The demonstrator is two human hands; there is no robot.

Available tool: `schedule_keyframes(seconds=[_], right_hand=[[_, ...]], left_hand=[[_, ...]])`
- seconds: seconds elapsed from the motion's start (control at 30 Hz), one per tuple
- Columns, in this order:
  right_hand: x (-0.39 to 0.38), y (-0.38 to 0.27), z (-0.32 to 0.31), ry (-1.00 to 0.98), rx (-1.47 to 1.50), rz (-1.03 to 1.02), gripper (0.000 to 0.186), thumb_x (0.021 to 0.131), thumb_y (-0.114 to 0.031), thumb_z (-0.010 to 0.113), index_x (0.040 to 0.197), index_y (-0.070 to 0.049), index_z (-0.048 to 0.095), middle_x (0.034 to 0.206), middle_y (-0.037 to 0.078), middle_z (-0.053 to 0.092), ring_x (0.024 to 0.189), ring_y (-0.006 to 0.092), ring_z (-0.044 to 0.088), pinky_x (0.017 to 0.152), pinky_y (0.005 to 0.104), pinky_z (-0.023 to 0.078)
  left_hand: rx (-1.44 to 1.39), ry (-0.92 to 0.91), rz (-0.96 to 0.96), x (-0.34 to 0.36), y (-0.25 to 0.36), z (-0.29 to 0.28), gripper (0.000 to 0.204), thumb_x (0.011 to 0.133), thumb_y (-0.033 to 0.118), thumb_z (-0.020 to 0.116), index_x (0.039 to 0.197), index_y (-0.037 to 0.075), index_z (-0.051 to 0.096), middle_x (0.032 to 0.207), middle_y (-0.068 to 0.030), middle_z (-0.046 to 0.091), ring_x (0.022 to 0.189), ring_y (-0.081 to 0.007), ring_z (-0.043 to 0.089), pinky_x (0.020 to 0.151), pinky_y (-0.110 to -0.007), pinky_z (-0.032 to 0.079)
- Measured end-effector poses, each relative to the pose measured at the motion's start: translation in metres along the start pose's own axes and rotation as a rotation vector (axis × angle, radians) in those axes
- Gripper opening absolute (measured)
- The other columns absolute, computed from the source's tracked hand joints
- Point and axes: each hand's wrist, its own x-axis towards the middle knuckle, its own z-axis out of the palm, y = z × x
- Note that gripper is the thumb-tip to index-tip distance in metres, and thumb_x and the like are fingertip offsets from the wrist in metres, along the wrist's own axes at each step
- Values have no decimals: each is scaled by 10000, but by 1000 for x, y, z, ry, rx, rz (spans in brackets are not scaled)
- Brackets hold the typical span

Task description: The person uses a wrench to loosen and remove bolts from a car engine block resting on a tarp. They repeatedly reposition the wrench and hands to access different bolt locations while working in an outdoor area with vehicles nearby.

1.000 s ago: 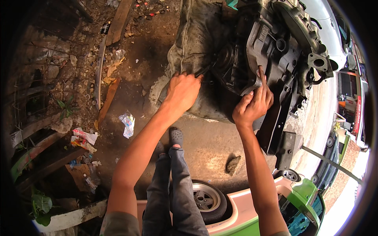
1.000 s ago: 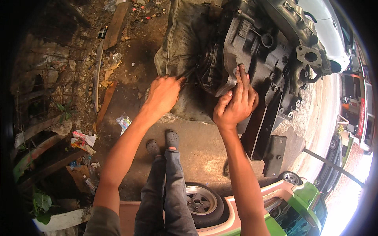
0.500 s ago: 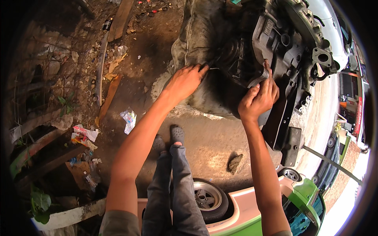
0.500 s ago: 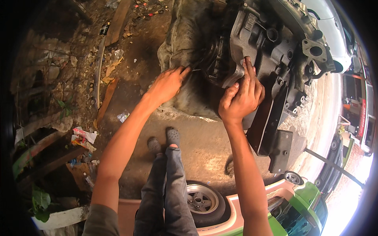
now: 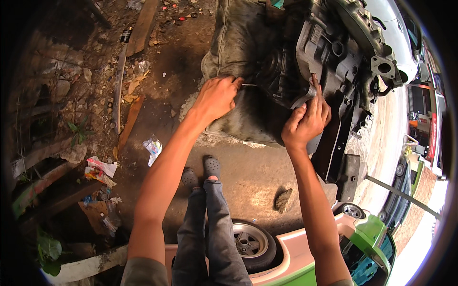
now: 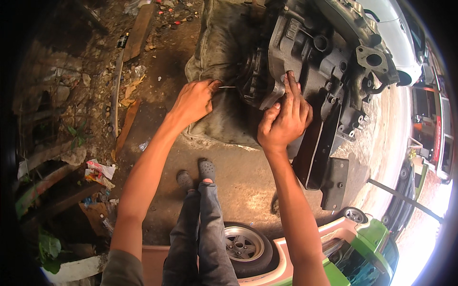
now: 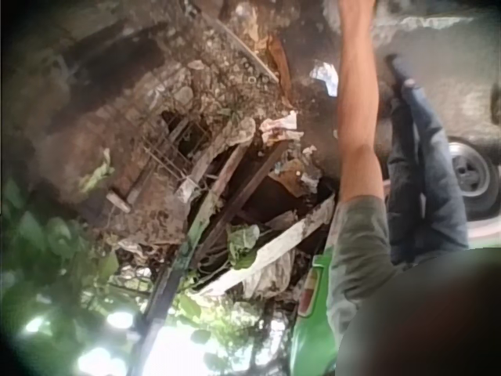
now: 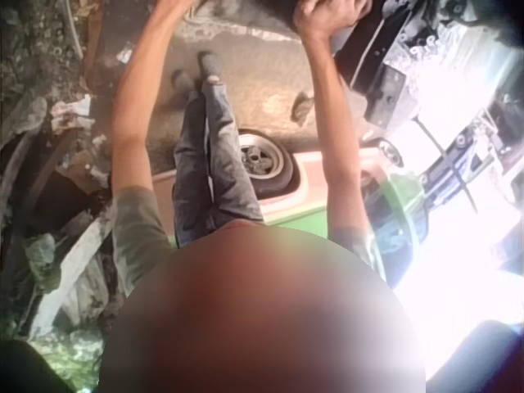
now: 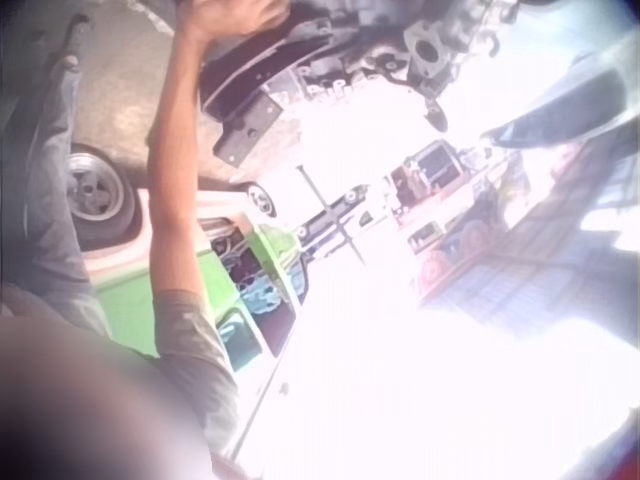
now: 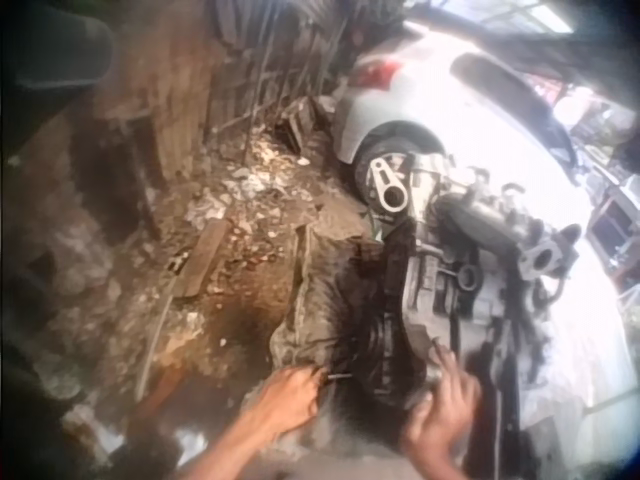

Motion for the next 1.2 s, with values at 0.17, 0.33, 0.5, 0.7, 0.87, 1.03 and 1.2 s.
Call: schedule_keyframes(seconds=[0.17, 0.33, 0.5, 0.7, 0.87, 1.03, 1.2], right_hand=[[1, -1, -2, -15, 11, 11, 521, 853, -189, 434, 1316, -38, 619, 1383, 51, 622, 1202, 294, 596, 1033, 402, 371], [4, -1, 1, 25, 23, -18, 527, 843, -174, 438, 1317, -32, 618, 1380, 56, 623, 1197, 296, 598, 1032, 403, 371], [0, 0, -2, -19, -10, -2, 534, 834, -158, 438, 1319, -28, 619, 1380, 62, 623, 1206, 297, 592, 1042, 398, 360], [2, -1, -2, -15, 7, -1, 532, 837, -165, 436, 1316, -30, 623, 1379, 61, 625, 1211, 295, 589, 1046, 394, 358], [2, -2, -1, 5, 22, -4, 525, 842, -171, 433, 1309, -30, 628, 1379, 62, 625, 1209, 295, 590, 1050, 394, 354], [1, 0, -1, 7, -6, -17, 518, 844, -164, 432, 1303, -13, 621, 1381, 60, 623, 1204, 298, 592, 1047, 402, 352], [-1, 0, 0, 15, -15, -25, 501, 850, -157, 439, 1287, 13, 613, 1388, 60, 619, 1203, 302, 592, 1036, 408, 354]], left_hand=[[15, -2, 39, -16, 72, -10, 338, 749, -3, 666, 1076, -81, 631, 937, -205, 643, 760, -376, 699, 643, -457, 574], [-93, 123, 49, -21, 87, 2, 285, 764, -9, 650, 1045, -56, 646, 961, -219, 646, 824, -375, 696, 698, -437, 587], [-159, 225, 86, -51, 74, 22, 317, 820, 6, 633, 1132, -50, 648, 1056, -229, 663, 885, -381, 687, 789, -437, 582], [-146, 96, -125, -50, 50, 19, 528, 791, 45, 706, 1284, -83, 565, 1110, -267, 628, 977, -391, 663, 808, -439, 580], [173, -146, -173, -31, 37, 19, 583, 846, 98, 637, 1393, -54, 505, 1100, -278, 600, 996, -381, 638, 854, -447, 547], [101, 19, -106, -15, 4, 26, 539, 864, 83, 603, 1399, 49, 550, 1089, -243, 613, 1047, -385, 611, 896, -466, 528], [-15, 141, -127, 4, -25, 49, 520, 846, 65, 636, 1364, 101, 593, 1197, -212, 596, 1150, -390, 568, 982, -461, 497]])
